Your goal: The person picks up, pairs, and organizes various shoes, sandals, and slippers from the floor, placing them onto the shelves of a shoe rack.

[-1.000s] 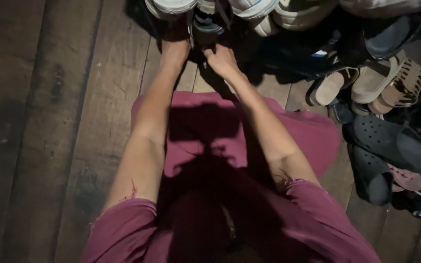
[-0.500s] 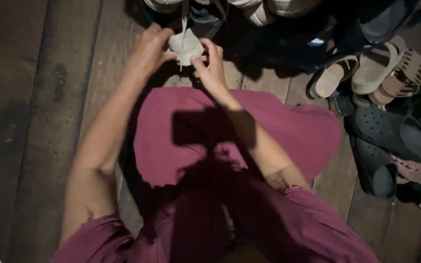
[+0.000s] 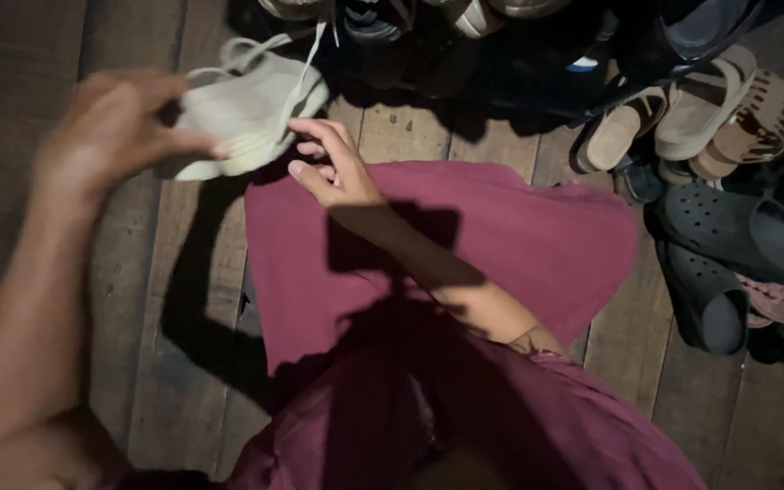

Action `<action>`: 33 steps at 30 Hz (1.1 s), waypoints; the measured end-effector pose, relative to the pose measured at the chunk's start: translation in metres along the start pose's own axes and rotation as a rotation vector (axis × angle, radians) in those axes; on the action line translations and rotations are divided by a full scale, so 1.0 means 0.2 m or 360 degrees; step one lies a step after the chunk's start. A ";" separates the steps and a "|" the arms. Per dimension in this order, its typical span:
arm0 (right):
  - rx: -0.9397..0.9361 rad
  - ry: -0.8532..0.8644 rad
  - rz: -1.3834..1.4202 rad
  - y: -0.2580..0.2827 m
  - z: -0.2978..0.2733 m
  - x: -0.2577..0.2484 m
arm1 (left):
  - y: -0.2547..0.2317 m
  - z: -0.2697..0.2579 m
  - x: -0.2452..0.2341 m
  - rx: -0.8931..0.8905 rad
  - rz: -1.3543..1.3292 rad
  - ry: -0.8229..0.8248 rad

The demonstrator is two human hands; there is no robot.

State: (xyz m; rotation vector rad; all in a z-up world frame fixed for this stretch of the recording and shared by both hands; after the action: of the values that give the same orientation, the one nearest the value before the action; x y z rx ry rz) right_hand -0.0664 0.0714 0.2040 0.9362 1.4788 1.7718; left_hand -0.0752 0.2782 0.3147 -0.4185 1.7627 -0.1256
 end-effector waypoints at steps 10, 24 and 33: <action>0.0056 -0.0151 -0.0589 -0.33 0.17 -0.33 | 0.43 -0.05 0.30 0.0218 0.0171 -0.0605; 0.0700 -0.0869 -0.1071 -0.97 0.26 -1.33 | 0.66 -0.14 0.94 -0.0032 0.0025 -0.0656; 0.0890 -0.1052 -0.0815 -1.51 0.23 -1.65 | 0.62 -0.09 0.74 -0.0097 0.0157 -0.0664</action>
State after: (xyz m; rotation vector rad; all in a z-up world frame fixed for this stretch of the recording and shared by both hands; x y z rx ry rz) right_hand 0.1599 -0.1300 -0.1283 1.1303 1.5756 0.5938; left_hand -0.1445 0.3397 0.1449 -0.3703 1.3741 0.0817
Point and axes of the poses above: each hand's wrist, its own z-axis towards the middle knuckle, its own x-axis out of the palm, y = z × x, the point moved 9 cm from there along z, towards the middle knuckle, and after that the axes turned 2 degrees about -y, right-handed, at the moved point
